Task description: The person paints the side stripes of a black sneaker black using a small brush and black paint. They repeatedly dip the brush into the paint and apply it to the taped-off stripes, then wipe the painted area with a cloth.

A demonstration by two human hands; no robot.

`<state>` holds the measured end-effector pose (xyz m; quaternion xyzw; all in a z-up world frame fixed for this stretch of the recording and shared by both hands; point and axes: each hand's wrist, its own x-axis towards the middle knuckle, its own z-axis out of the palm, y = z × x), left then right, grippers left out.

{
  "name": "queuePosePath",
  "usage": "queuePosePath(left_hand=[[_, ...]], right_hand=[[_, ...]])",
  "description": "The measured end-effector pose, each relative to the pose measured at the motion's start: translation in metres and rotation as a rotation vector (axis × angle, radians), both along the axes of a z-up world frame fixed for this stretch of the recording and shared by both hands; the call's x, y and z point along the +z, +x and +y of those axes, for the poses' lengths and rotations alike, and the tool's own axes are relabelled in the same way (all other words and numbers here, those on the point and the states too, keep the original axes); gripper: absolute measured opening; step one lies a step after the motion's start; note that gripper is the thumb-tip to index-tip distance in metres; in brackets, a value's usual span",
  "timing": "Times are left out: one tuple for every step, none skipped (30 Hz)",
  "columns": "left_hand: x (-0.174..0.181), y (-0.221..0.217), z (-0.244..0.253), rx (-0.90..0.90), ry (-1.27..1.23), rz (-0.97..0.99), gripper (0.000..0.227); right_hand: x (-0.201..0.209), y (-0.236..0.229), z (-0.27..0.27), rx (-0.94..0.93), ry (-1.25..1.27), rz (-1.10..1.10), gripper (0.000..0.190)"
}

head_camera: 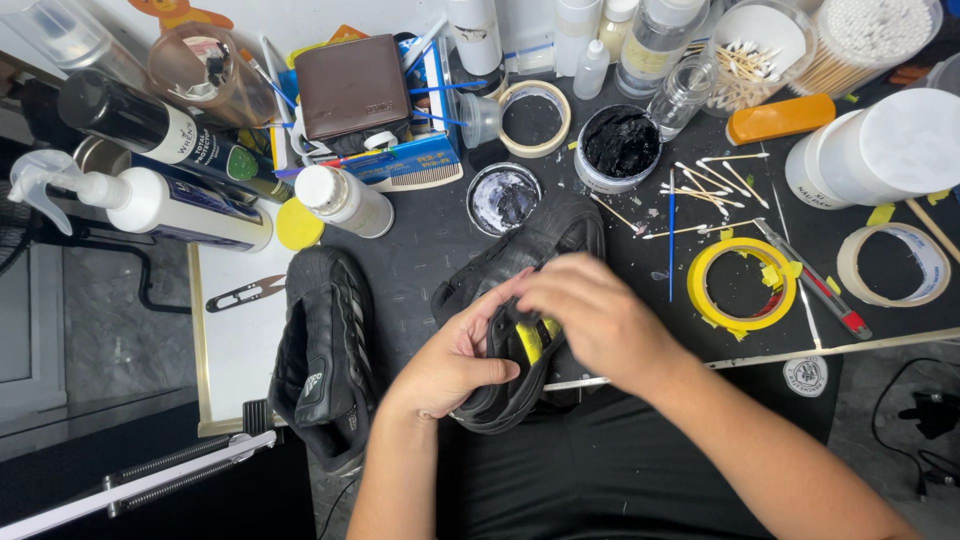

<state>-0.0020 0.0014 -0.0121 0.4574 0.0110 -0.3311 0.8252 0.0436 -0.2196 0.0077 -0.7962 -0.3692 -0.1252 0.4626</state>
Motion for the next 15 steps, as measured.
queuePosePath(left_hand=[[-0.001, -0.001, 0.001, -0.007, -0.017, 0.015, 0.102], [-0.003, -0.002, 0.000, -0.005, 0.021, 0.003, 0.101], [-0.006, -0.002, -0.002, -0.003, 0.059, -0.009, 0.101], [-0.007, -0.002, -0.004, 0.002, 0.094, -0.022, 0.101], [-0.007, -0.002, -0.004, 0.004, 0.067, -0.012, 0.102], [-0.006, -0.003, -0.003, 0.003, 0.042, 0.002, 0.103], [-0.005, -0.003, -0.002, 0.001, 0.016, 0.015, 0.104], [-0.003, -0.001, -0.002, 0.014, 0.027, -0.030, 0.104], [-0.001, 0.000, -0.003, 0.026, 0.038, -0.076, 0.103], [0.002, 0.001, -0.003, 0.034, 0.046, -0.116, 0.102], [0.005, 0.001, -0.002, 0.015, 0.021, -0.068, 0.103], [0.008, 0.001, -0.002, -0.001, -0.008, -0.023, 0.104], [0.011, 0.001, -0.003, -0.018, -0.037, 0.021, 0.104], [0.013, 0.002, -0.005, -0.015, -0.029, 0.015, 0.104], [0.015, 0.003, -0.007, -0.011, -0.022, 0.008, 0.104]], right_hand=[[0.000, 0.006, -0.003, -0.049, -0.038, -0.031, 0.028], [-0.001, 0.007, -0.002, -0.070, -0.029, -0.016, 0.026], [-0.001, 0.007, -0.001, -0.092, -0.020, 0.000, 0.025], [0.000, 0.008, 0.000, -0.110, -0.014, 0.016, 0.024], [0.000, 0.002, 0.005, -0.027, 0.032, 0.018, 0.024], [0.000, -0.014, 0.015, 0.052, 0.078, 0.024, 0.025], [0.000, -0.023, 0.021, 0.132, 0.124, 0.031, 0.025], [0.000, -0.019, 0.020, 0.106, 0.089, -0.002, 0.025], [-0.001, -0.011, 0.016, 0.079, 0.054, -0.035, 0.024], [-0.002, -0.005, 0.011, 0.047, 0.017, -0.062, 0.023], [-0.003, 0.005, 0.002, -0.033, -0.014, -0.054, 0.024], [-0.002, 0.019, -0.009, -0.110, -0.049, -0.050, 0.024], [-0.001, 0.026, -0.016, -0.188, -0.084, -0.047, 0.025], [-0.001, 0.026, -0.016, -0.182, -0.088, -0.054, 0.024], [-0.001, 0.025, -0.016, -0.175, -0.092, -0.061, 0.023]])
